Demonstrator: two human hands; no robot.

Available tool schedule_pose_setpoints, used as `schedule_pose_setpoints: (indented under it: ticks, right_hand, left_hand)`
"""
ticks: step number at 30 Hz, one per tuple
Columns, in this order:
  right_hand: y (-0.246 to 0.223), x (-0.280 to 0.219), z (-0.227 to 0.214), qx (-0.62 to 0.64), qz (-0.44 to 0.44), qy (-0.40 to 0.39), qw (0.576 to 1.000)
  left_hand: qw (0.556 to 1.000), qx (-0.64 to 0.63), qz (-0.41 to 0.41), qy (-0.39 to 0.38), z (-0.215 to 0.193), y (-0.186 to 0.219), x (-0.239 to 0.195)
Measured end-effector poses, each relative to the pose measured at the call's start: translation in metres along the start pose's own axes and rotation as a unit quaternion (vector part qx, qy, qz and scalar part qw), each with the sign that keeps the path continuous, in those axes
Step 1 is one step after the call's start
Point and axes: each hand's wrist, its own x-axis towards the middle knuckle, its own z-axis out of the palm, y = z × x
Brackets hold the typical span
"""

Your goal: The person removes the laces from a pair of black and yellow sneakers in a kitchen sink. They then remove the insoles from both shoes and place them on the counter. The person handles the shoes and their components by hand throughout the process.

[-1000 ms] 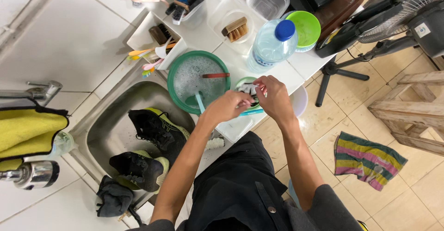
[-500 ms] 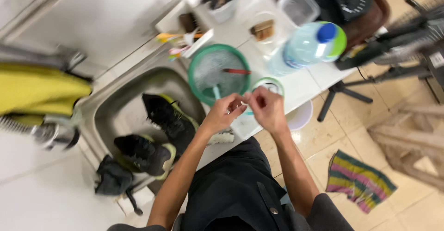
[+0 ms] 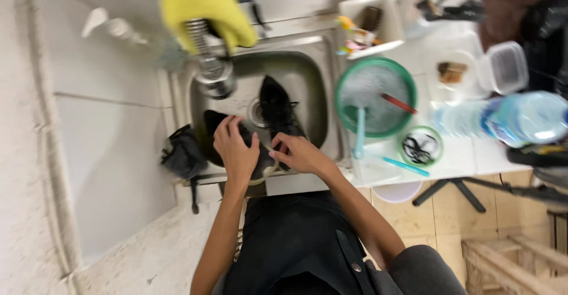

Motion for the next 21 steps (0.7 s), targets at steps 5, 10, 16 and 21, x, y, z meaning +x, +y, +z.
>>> schedule_pose_setpoints:
  ticks: [5, 10, 16, 21]
  right_hand:
    - [-0.017, 0.025, 0.038, -0.074, 0.058, -0.068, 0.993]
    - [-0.025, 0.04, 0.063, -0.074, 0.101, -0.068, 0.99]
    - [0.009, 0.064, 0.094, -0.043, 0.048, -0.014, 0.998]
    - [0.023, 0.072, 0.075, -0.187, 0.059, 0.178, 0.964]
  left_hand:
    - [0.991, -0.013, -0.127, 0.027, 0.011, -0.087, -0.024]
    - [0.962, -0.207, -0.174, -0.047, -0.025, -0.073, -0.016]
    - [0.977, -0.205, -0.049, -0.018, 0.007, -0.122, 0.028]
    - [0.992, -0.074, 0.105, -0.002, 0.019, -0.102, 0.043]
